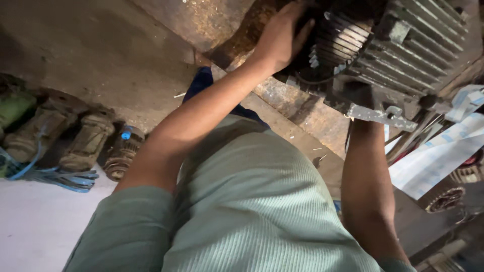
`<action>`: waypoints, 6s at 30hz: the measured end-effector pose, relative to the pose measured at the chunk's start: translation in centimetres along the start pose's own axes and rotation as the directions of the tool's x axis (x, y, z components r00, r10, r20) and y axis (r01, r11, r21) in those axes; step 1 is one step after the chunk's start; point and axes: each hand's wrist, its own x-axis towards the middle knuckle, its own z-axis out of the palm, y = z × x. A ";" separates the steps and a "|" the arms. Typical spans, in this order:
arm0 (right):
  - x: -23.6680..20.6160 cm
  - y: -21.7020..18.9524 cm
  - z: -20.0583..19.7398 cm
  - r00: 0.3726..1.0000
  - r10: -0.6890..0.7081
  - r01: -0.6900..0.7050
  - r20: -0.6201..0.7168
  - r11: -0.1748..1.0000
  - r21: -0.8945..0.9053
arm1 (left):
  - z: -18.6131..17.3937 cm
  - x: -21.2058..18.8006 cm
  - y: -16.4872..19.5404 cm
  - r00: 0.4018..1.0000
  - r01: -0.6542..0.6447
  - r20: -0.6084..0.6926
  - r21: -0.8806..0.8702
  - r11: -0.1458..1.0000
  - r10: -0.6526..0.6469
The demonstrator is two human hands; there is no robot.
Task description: The person repeatedly cuts small strips of white material with scissors and inserts them into the slots of a metal motor housing. The person handles the motor housing and strips one at a time, placing each strip into a slot.
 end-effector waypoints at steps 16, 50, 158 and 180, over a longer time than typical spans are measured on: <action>-4.8 5.9 -0.1 0.990 -0.124 0.103 -0.065 0.960 -0.259 | 0.7 6.8 -0.7 0.902 0.050 0.426 -0.269 0.962 0.072; -23.0 -2.9 -20.2 0.451 -0.717 0.737 0.532 -0.038 -0.674 | 15.8 -18.3 24.5 0.688 -0.725 0.487 0.431 0.538 0.538; -30.3 3.2 -12.2 0.627 -0.777 0.709 0.063 0.534 -0.460 | 12.1 -18.4 22.0 0.817 -0.185 0.530 -0.137 0.973 0.230; -16.4 2.2 -17.5 0.477 -0.763 0.432 0.437 -0.230 -0.872 | 20.0 -14.5 11.4 0.562 -0.811 0.697 0.360 0.461 0.444</action>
